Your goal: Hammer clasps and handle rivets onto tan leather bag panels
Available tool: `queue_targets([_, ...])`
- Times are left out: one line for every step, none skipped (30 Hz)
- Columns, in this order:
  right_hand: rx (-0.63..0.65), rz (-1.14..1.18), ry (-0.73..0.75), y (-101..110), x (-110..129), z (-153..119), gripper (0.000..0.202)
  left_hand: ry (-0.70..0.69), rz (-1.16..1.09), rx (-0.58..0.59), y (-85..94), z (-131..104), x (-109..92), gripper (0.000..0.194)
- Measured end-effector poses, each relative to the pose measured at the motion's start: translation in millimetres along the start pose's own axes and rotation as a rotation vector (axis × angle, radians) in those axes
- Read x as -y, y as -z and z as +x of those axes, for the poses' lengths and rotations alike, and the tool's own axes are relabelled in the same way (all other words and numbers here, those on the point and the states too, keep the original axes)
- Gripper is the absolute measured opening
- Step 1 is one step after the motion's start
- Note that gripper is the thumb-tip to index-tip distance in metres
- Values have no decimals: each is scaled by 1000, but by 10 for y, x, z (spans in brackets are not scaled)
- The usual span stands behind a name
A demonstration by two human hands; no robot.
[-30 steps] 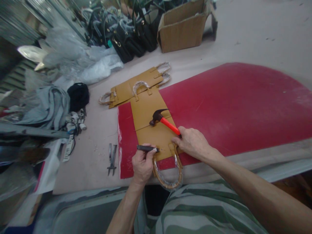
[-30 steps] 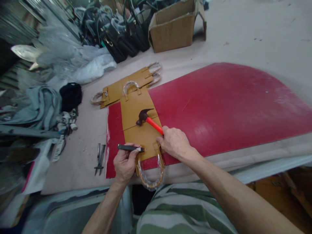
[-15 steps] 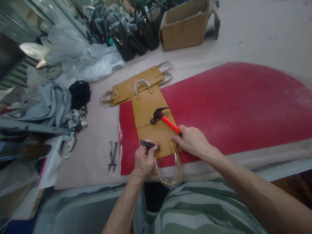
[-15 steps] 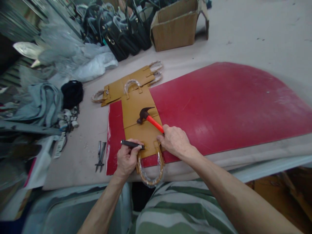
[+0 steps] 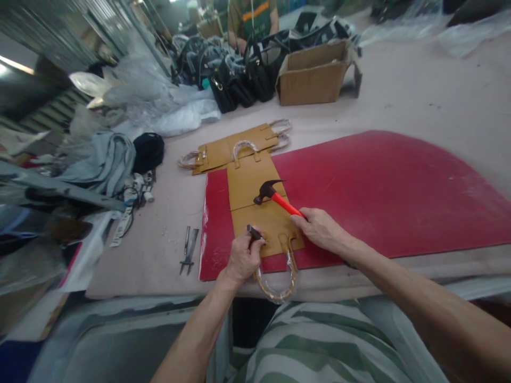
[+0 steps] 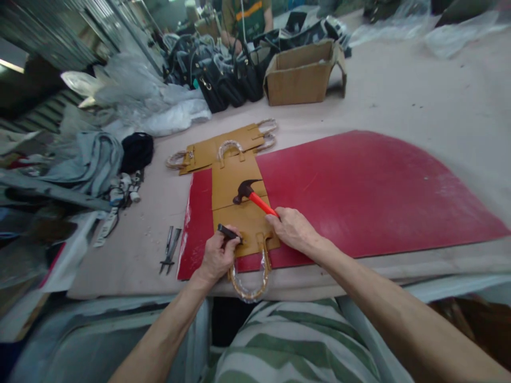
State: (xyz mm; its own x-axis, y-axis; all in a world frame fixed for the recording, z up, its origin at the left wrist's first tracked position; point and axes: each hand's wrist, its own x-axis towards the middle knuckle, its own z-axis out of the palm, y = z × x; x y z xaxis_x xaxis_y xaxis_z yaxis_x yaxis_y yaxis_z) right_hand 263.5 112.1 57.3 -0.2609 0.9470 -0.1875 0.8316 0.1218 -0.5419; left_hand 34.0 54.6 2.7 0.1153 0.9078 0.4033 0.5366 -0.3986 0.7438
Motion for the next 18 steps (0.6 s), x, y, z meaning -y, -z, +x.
queue_targets([-29,23,16,86,41,-43,35,-7,1,-3,-6,0,8,13])
queue_targets([-71,53,38,182,95,-100,36,-10,2,-3,-11,-1,16,14])
queue_targets([-120,82,65,285,161,-169,36,-10,-5,-1,-17,-4,24,14])
queue_targets([-171,103,95,389,233,-246,36,-7,-18,4,-22,-7,31,15])
queue_targets([-217,109,126,486,307,-327,35,-1,-34,12,-26,-11,37,16])
queue_targets([-252,96,155,570,376,-408,35,4,-50,20,-30,-14,41,16])
queue_targets([-273,74,183,635,435,-483,34,6,-60,27,-32,-16,43,16])
queue_targets([-279,46,207,680,480,-550,34,5,-61,31,-33,-17,44,15])
queue_targets([-268,13,224,703,509,-605,33,1,-55,32,-33,-16,42,14])
queue_targets([-248,-26,234,707,522,-648,33,-2,-46,29,-32,-14,40,13])
queue_targets([-222,-69,238,697,521,-678,32,-3,-40,26,-29,-9,37,12])
queue_targets([-200,-113,237,677,510,-697,32,0,-38,23,-26,-3,33,12])
queue_targets([-186,-152,235,654,493,-707,33,7,-39,23,-21,5,30,12])
queue_targets([-181,-179,231,633,474,-711,33,14,-42,24,-16,14,26,12])
queue_targets([-182,-192,229,615,456,-712,33,21,-47,28,-10,23,23,12])
queue_targets([-184,-193,227,605,442,-711,33,27,-55,35,-4,32,20,11])
queue_targets([-186,-187,221,601,432,-710,33,32,-63,44,1,41,16,11])
queue_targets([-187,-181,212,604,428,-709,32,34,-68,53,6,47,13,10])
